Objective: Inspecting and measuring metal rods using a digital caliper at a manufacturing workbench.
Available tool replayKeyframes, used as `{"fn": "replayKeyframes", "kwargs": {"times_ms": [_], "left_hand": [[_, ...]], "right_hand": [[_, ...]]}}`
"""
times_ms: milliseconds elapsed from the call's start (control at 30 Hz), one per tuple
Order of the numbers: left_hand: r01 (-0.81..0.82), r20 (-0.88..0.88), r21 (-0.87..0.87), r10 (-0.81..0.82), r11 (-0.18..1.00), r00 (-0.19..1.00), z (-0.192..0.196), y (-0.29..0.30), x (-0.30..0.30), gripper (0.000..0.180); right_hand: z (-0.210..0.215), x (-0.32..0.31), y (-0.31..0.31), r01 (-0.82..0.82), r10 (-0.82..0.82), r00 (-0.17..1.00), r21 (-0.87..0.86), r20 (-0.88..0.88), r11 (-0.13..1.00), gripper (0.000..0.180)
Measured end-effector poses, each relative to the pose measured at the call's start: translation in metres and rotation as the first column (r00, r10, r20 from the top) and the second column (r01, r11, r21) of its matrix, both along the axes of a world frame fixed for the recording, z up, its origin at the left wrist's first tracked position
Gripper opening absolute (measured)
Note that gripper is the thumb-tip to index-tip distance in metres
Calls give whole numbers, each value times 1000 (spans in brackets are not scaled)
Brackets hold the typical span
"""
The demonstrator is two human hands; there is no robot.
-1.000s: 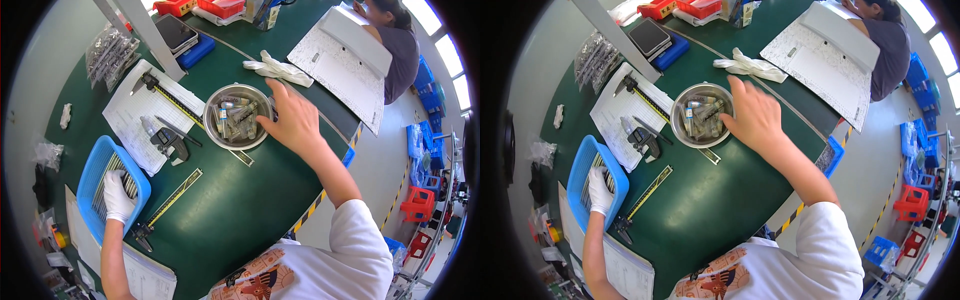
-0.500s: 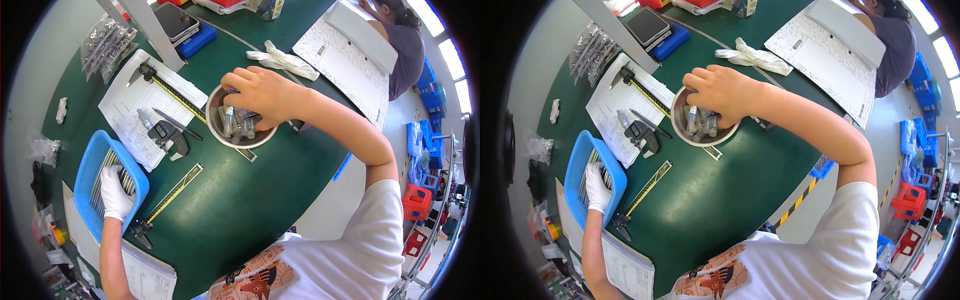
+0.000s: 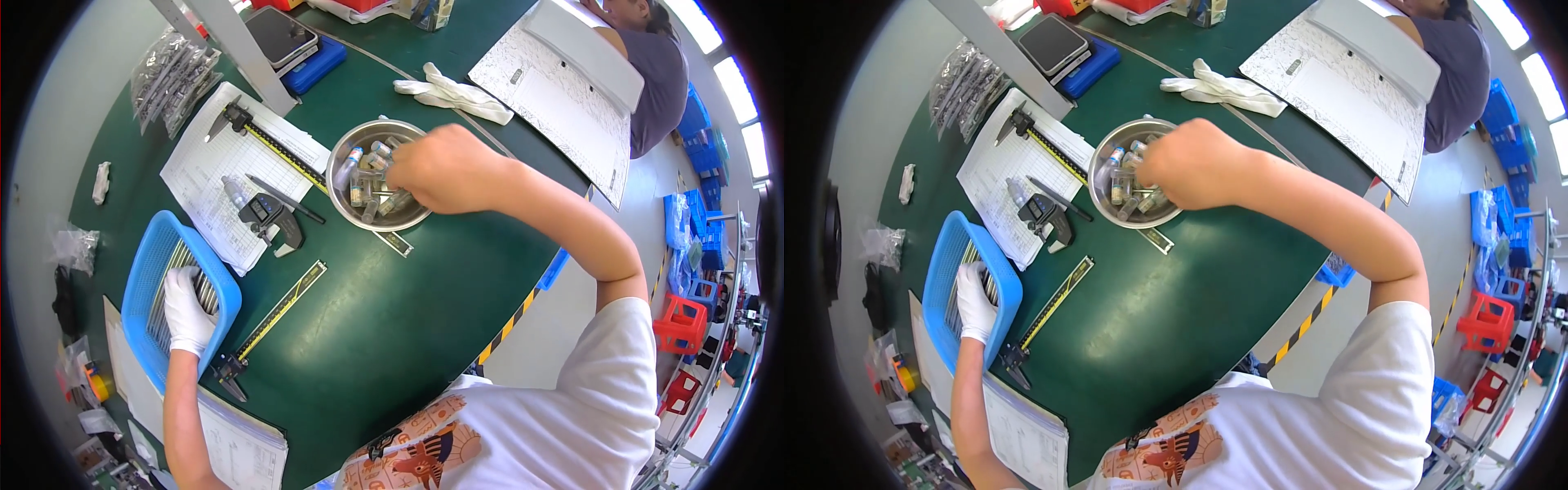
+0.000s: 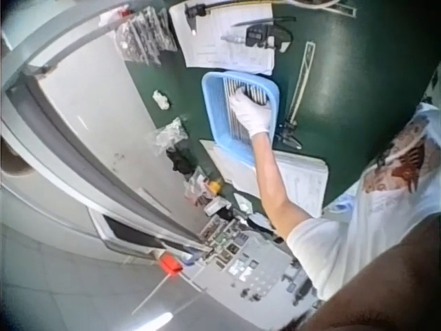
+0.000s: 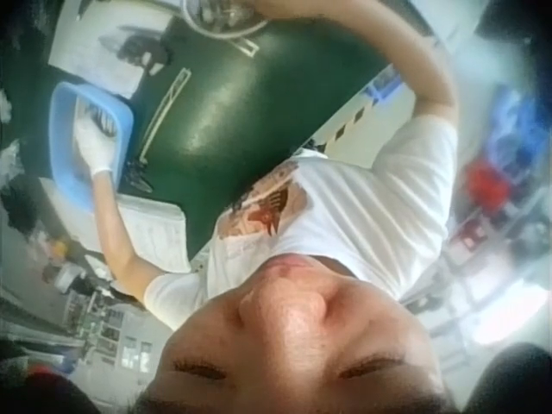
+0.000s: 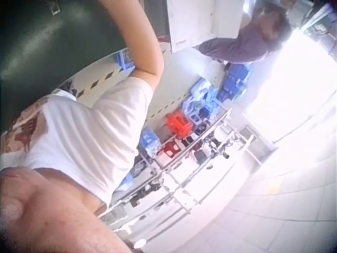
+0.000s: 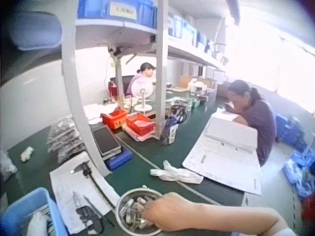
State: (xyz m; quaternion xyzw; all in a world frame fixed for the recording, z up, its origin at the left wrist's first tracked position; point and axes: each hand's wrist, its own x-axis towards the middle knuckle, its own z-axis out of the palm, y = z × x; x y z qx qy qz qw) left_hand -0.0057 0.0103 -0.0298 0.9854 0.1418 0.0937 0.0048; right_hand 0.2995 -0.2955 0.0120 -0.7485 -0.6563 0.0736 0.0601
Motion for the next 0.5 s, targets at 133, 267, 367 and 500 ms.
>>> {"fn": "replayKeyframes", "kwargs": {"times_ms": [133,267,367,500], "left_hand": [[-7,-3,-4,7,1000,1000,-1,1,1,52],[-18,-6,-24,18,1000,1000,0,-2,1,52],[-53,-22,-41,52,998,998,2,-4,0,53],[-58,-25,-54,57,997,998,3,-2,-2,53]], "right_hand": [[-1,-12,5,101,-73,990,-240,124,966,11],[-1,-26,7,214,-181,971,-230,155,949,10],[-10,-36,16,334,-299,932,-162,203,929,15],[-13,-44,35,456,-395,874,-199,282,867,16]]}}
